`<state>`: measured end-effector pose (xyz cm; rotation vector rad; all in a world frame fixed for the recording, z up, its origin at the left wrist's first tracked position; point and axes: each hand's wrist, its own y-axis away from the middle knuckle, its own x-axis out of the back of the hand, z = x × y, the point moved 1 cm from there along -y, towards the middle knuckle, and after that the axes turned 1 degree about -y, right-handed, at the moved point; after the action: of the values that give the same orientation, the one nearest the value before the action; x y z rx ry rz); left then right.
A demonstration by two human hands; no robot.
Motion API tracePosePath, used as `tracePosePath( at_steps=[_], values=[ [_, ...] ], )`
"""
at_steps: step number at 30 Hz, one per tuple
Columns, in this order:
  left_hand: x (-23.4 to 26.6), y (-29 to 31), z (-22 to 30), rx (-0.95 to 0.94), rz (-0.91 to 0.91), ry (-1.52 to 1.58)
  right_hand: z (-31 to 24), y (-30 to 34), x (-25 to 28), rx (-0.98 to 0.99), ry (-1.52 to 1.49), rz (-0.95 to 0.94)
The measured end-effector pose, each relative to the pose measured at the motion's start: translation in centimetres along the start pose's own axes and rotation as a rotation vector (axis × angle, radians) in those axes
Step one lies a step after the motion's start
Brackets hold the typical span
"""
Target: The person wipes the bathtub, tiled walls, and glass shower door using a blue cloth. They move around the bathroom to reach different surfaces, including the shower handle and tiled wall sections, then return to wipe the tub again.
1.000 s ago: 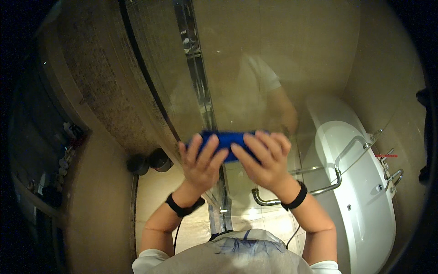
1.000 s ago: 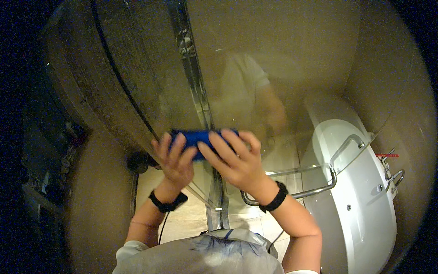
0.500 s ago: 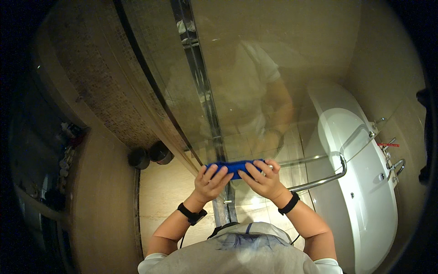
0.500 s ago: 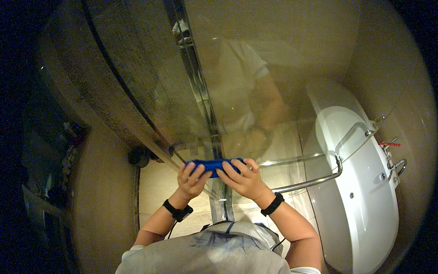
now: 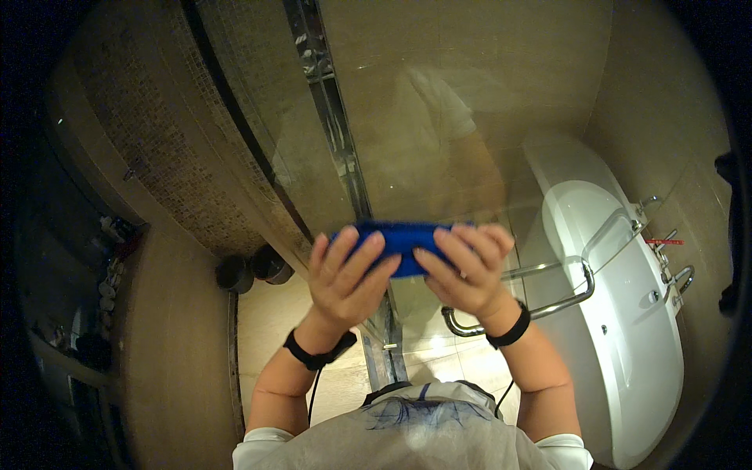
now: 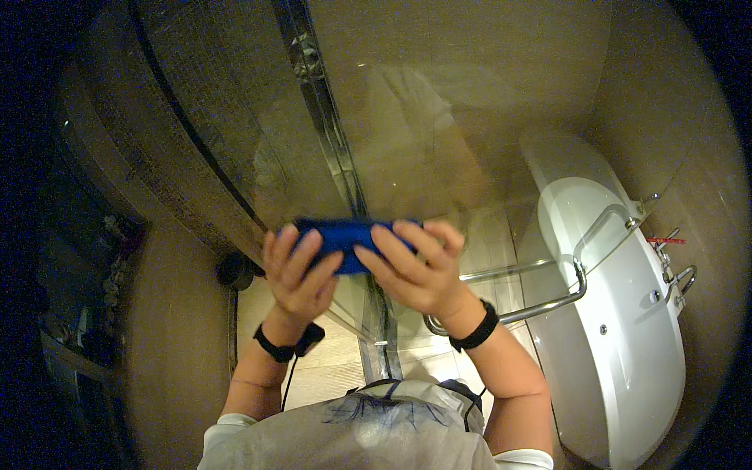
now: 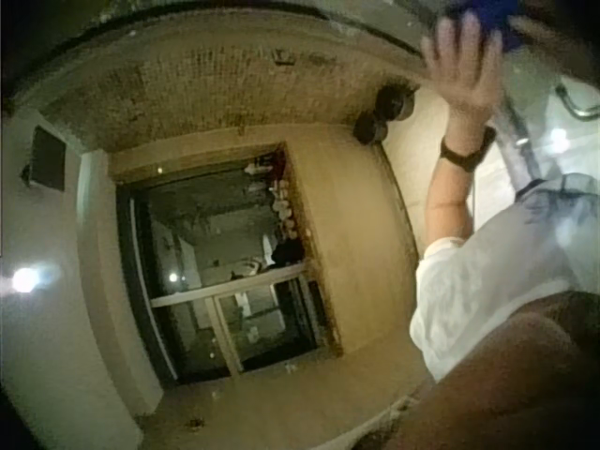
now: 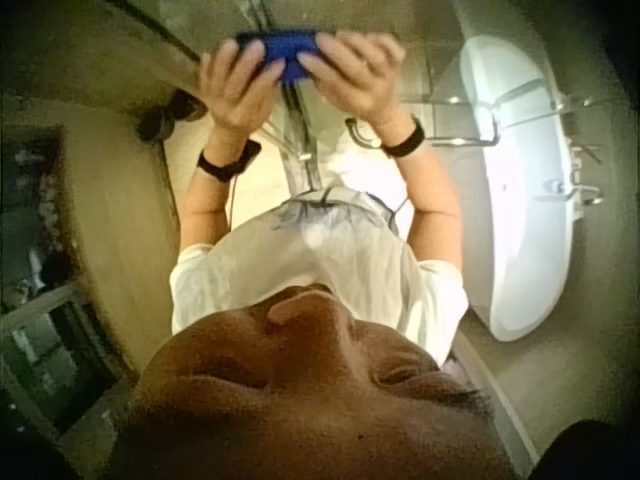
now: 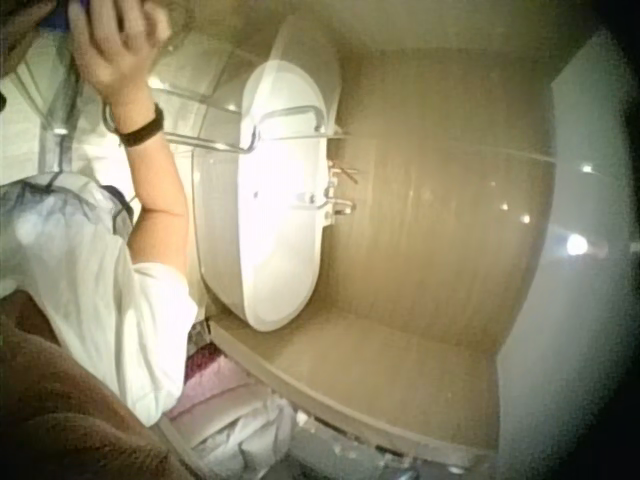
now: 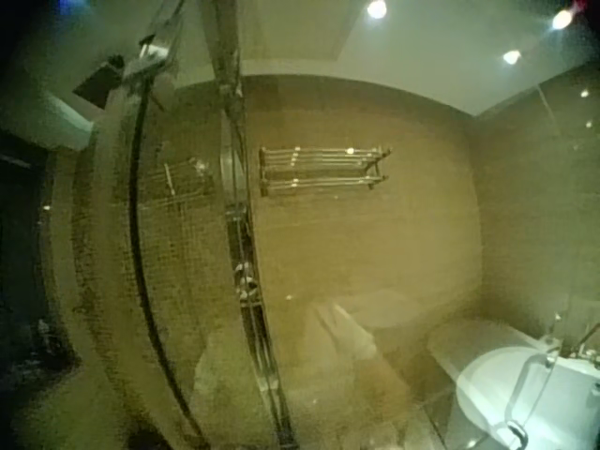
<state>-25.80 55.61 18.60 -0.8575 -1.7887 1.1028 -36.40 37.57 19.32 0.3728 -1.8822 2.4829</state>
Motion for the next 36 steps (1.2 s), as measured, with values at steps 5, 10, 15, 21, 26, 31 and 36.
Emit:
tracePosePath(
  at_steps=[5,10,15,21,26,31,36],
  values=[
    [-3.2,6.9,2.7,-0.188,-0.055,-0.033,-0.9,7.1,0.5,0.09,0.023,-0.118],
    [-3.6,3.5,3.6,-0.23,-0.016,-0.124,1.7,4.8,2.5,0.128,0.076,-0.106],
    [-2.5,-7.3,4.3,0.053,0.115,-0.172,6.6,-4.1,5.3,0.144,0.117,0.048],
    [-4.6,-8.4,6.8,0.037,0.109,-0.131,8.3,-2.3,6.5,0.038,0.074,0.021],
    [-9.0,1.1,10.8,-0.087,-0.029,-0.078,7.4,8.5,6.7,0.01,-0.01,-0.085],
    [-10.4,2.0,11.3,-0.293,-0.105,-0.161,8.3,11.5,7.7,0.031,0.035,-0.127],
    [-9.0,-8.2,11.5,-0.091,0.012,-0.16,12.5,2.9,10.2,0.018,0.072,0.013]
  ],
)
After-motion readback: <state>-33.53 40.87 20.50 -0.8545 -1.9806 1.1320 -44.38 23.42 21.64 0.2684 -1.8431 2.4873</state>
